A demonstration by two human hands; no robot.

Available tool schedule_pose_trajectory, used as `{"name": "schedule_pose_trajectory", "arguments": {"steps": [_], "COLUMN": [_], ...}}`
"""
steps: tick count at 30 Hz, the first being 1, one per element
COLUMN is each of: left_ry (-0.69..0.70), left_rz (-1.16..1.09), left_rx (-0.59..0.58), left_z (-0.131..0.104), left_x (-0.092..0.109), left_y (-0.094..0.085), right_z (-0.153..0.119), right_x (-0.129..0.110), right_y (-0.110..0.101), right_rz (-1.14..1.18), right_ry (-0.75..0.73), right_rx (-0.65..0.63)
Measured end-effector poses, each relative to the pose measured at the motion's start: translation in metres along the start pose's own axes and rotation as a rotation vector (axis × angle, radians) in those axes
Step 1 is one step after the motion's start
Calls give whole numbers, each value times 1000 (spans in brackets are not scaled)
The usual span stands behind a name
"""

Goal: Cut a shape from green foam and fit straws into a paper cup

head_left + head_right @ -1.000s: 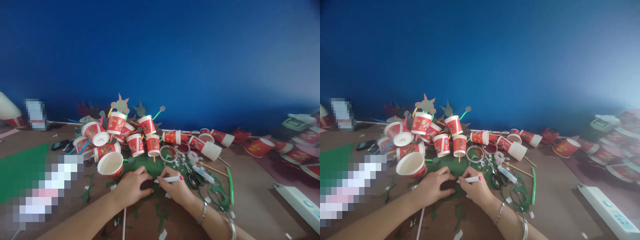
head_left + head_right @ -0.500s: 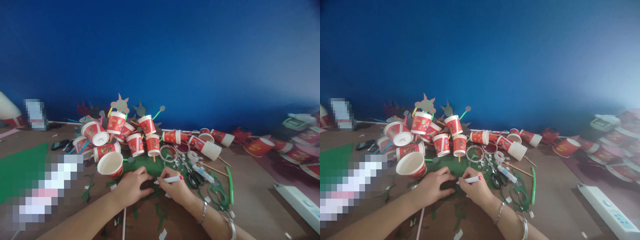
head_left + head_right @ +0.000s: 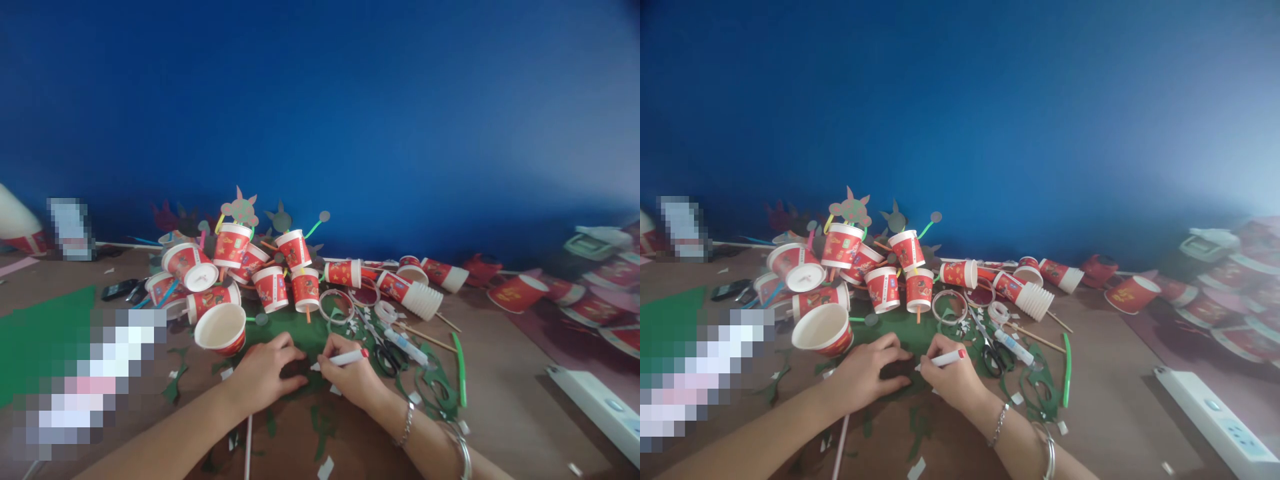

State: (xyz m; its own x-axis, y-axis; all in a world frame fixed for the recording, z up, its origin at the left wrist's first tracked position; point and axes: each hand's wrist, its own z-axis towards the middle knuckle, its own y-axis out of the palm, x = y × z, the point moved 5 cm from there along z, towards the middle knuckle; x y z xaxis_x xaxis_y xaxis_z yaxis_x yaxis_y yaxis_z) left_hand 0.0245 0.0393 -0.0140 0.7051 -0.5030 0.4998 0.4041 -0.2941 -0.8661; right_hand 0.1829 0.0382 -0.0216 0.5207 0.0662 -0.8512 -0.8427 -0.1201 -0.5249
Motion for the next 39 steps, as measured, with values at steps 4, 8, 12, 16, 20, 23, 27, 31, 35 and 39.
{"name": "schedule_pose_trajectory", "arguments": {"steps": [4, 8, 12, 16, 20, 23, 27, 31, 35, 39], "left_ry": [10, 7, 6, 7, 9, 11, 14, 8, 6, 10], "left_rz": [6, 8, 6, 0, -2, -7, -18, -21, -19, -17], "left_rx": [10, 11, 9, 11, 15, 16, 14, 14, 18, 20], "left_z": [0, 0, -1, -1, 0, -1, -1, -1, -1, 0], "left_x": [-1, -1, 0, 0, 1, 1, 1, 2, 1, 0], "left_y": [0, 1, 0, 0, -1, -1, -1, -2, -1, 0], "right_z": [1, 2, 3, 2, 2, 2, 2, 2, 2, 2], "right_x": [5, 10, 7, 4, 3, 4, 3, 4, 6, 8], "right_y": [0, -1, 0, -1, -1, -1, -1, -1, -2, -2], "right_rz": [95, 144, 94, 40, 31, 26, 10, -3, 8, 21], "right_ry": [10, 25, 4, 4, 16, 23, 10, 11, 10, 23], "right_rx": [11, 46, 28, 31, 23, 24, 39, 48, 64, 68]}}
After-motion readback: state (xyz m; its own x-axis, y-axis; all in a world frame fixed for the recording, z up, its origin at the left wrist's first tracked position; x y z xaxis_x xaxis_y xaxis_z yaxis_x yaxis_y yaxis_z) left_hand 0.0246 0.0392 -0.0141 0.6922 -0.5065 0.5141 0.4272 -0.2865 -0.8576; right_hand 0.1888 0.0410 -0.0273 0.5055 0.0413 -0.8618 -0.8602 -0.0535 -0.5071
